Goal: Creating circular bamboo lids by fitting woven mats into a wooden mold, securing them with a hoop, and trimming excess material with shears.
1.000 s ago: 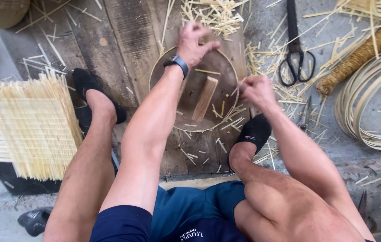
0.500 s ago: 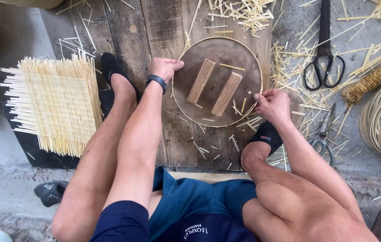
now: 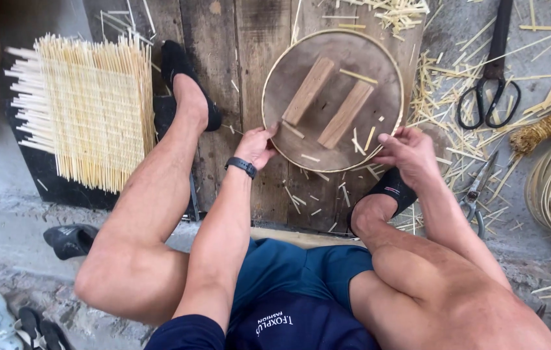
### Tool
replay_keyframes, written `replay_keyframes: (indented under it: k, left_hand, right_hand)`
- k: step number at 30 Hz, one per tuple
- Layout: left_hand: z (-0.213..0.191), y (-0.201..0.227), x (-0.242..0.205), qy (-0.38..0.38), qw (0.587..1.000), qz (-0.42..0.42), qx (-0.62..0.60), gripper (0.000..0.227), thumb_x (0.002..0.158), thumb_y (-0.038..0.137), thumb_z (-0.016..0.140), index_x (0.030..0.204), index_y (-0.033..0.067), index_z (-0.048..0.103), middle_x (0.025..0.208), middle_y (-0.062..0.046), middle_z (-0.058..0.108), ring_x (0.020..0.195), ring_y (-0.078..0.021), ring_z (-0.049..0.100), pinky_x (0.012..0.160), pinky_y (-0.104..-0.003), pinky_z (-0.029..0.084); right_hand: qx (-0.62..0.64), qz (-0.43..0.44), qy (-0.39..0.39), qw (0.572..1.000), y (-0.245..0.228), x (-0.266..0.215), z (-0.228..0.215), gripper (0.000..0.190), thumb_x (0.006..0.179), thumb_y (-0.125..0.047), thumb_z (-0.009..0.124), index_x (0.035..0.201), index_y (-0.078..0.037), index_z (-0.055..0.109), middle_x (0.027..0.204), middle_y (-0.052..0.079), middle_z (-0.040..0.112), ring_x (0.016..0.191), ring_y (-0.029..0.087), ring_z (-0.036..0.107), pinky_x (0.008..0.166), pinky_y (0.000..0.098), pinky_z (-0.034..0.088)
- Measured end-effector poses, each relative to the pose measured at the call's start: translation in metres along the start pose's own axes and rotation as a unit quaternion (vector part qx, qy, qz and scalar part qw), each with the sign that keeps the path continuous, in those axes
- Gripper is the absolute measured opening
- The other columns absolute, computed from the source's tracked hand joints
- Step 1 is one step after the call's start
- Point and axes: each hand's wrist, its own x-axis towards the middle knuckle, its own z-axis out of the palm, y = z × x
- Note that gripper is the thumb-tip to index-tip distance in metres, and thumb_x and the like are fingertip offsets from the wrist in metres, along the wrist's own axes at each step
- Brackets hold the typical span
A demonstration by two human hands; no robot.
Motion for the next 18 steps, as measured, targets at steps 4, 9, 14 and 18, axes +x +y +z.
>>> replay_keyframes:
  k: [4, 9, 14, 18]
  left_hand:
    - [0.021, 0.002, -0.007, -0.016, 0.999, -0.019, -0.03, 0.058, 0.09, 0.019, 0.074, 0.134, -0.0102, 0.05, 0.141, -0.027, 0.059, 0.132, -0.0388, 0.057, 0.114, -0.061, 0.041]
    - [0.038, 0.0, -0.025, 0.07, 0.997, -0.013, 0.028, 0.049, 0.091, 0.021, 0.072, 0.129, -0.0088, 0.06, 0.134, -0.023, 0.066, 0.124, -0.0361, 0.064, 0.108, -0.059, 0.049]
    - [0.043, -0.072, -0.02, -0.187, 0.952, 0.009, -0.242, 0.036, 0.097, 0.016, 0.069, 0.128, 0.0018, 0.059, 0.125, -0.014, 0.069, 0.114, -0.031, 0.067, 0.101, -0.052, 0.056]
    - [0.061, -0.105, -0.004, -0.12, 0.966, 0.012, -0.231, 0.032, 0.095, 0.012, 0.07, 0.124, 0.0041, 0.061, 0.118, -0.01, 0.071, 0.108, -0.0275, 0.069, 0.095, -0.048, 0.06]
  right_hand:
    - [0.028, -0.018, 0.004, 0.999, 0.005, 0.015, -0.003, 0.025, 0.091, -0.005, 0.074, 0.107, 0.008, 0.061, 0.098, 0.018, 0.069, 0.076, 0.024, 0.073, 0.062, 0.033, 0.067]
    - [-0.017, -0.024, 0.054, 0.998, 0.003, 0.011, 0.002, 0.025, 0.094, -0.004, 0.074, 0.108, 0.013, 0.061, 0.098, 0.022, 0.07, 0.077, 0.028, 0.073, 0.061, 0.0358, 0.064]
    - [0.088, -0.013, -0.029, 0.996, 0.014, 0.003, -0.001, 0.021, 0.096, -0.005, 0.068, 0.11, 0.01, 0.064, 0.098, 0.02, 0.071, 0.08, 0.026, 0.077, 0.067, 0.0333, 0.069]
    - [0.036, -0.025, -0.009, 0.999, 0.035, 0.027, 0.004, 0.018, 0.097, -0.003, 0.066, 0.107, 0.011, 0.062, 0.095, 0.02, 0.07, 0.076, 0.027, 0.075, 0.064, 0.0353, 0.068]
